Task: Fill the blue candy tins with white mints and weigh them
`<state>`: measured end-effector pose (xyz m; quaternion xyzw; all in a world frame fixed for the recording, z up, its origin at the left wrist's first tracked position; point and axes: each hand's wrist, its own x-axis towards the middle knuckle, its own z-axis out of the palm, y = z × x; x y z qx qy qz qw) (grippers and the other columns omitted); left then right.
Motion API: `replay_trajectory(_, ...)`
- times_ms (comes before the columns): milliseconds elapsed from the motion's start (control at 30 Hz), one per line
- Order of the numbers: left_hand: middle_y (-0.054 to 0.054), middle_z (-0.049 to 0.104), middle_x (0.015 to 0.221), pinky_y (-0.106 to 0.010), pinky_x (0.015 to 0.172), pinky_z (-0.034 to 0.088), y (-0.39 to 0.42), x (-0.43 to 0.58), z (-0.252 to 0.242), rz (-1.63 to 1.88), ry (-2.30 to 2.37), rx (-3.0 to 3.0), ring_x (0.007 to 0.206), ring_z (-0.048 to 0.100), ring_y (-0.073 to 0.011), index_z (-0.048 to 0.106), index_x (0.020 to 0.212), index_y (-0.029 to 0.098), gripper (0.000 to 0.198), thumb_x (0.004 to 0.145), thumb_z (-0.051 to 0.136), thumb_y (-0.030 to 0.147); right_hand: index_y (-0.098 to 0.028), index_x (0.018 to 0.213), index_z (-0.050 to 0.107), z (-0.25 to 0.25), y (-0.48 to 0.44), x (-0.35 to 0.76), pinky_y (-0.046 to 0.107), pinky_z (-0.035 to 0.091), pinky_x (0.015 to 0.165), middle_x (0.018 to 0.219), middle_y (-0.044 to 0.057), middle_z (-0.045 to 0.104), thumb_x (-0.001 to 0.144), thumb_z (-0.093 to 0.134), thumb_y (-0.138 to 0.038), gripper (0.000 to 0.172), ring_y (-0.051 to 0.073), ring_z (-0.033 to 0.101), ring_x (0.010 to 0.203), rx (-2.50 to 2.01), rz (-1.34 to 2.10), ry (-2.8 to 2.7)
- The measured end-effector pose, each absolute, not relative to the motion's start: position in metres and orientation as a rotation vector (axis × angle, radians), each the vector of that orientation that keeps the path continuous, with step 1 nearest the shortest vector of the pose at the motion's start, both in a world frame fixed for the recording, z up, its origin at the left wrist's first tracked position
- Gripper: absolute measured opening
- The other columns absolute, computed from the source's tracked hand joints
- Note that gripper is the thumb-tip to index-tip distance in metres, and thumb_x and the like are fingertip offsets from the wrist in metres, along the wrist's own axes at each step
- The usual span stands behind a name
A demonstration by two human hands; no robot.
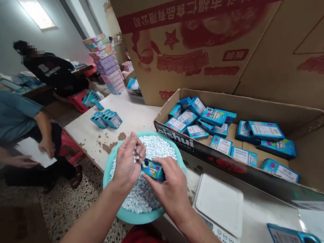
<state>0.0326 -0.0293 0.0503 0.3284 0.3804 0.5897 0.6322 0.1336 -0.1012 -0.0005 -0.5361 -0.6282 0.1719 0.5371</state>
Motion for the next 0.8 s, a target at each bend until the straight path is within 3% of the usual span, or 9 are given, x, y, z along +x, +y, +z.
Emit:
replay_trajectory(333,0.009,0.029,0.050,-0.016,0.037,0.020,-0.026,0.024,0.053,1.381,0.847,0.812,0.040,0.026,-0.0040,0.048,0.066,0.018,0.034,0.073,0.073,0.040,-0.023,0.102,0.062,0.004,-0.107,0.143,0.028,0.048,0.078,0.094,0.000,0.063,0.077,0.079,-0.028,0.031,0.018,0.060,0.088,-1.245,0.448,-1.386)
replay_trajectory(400,0.007,0.033,0.049,-0.017,0.039,0.025,-0.022,0.012,0.047,1.421,0.964,0.990,0.041,0.031,-0.0057,0.051,0.068,0.019,0.030,0.078,0.066,0.042,-0.024,0.103,0.062,0.008,-0.119,0.156,0.027,0.049,0.076,0.095,0.000,0.063,0.077,0.079,-0.032,0.033,0.017,0.061,0.086,-1.267,0.444,-1.300)
replay_trajectory(467,0.003,0.050,0.057,-0.020,0.051,0.040,-0.018,-0.001,0.032,1.297,1.154,1.338,0.054,0.049,-0.0098,0.057,0.072,0.020,0.027,0.082,0.061,0.044,-0.024,0.105,0.061,0.009,-0.134,0.173,0.026,0.050,0.072,0.096,0.000,0.062,0.078,0.077,-0.035,0.033,0.016,0.061,0.084,-1.322,0.403,-1.195)
replay_trajectory(500,0.000,0.061,0.071,-0.023,0.064,0.047,-0.017,-0.008,0.022,1.133,1.238,1.556,0.070,0.058,-0.0133,0.061,0.075,0.020,0.025,0.081,0.061,0.044,-0.024,0.105,0.060,0.007,-0.143,0.183,0.025,0.051,0.071,0.097,0.001,0.062,0.079,0.076,-0.035,0.033,0.016,0.061,0.083,-1.366,0.365,-1.142)
replay_trajectory(600,-0.003,0.067,0.106,-0.035,0.097,0.043,-0.017,-0.025,-0.009,0.855,1.340,2.010,0.107,0.058,-0.0228,0.067,0.091,0.023,0.027,0.079,0.061,0.047,-0.023,0.105,0.060,-0.009,-0.167,0.211,0.026,0.053,0.069,0.097,0.002,0.063,0.080,0.073,-0.036,0.031,0.017,0.063,0.082,-1.530,0.215,-1.001)
replay_trajectory(733,-0.004,0.066,0.108,-0.038,0.098,0.042,-0.029,-0.034,-0.033,0.931,1.384,2.266,0.107,0.059,-0.0240,0.064,0.098,0.024,0.029,0.087,0.051,0.047,-0.020,0.101,0.059,-0.056,-0.188,0.235,0.030,0.054,0.068,0.092,0.004,0.064,0.081,0.070,-0.041,0.031,0.020,0.063,0.079,-1.690,0.110,-0.901)
replay_trajectory(800,-0.005,0.066,0.108,-0.040,0.097,0.042,-0.037,-0.035,-0.038,0.963,1.333,2.406,0.107,0.059,-0.0249,0.062,0.099,0.024,0.026,0.089,0.050,0.045,-0.020,0.104,0.058,-0.076,-0.194,0.241,0.035,0.054,0.074,0.096,0.006,0.064,0.084,0.067,-0.040,0.030,0.022,0.064,0.086,-1.716,0.082,-0.935)
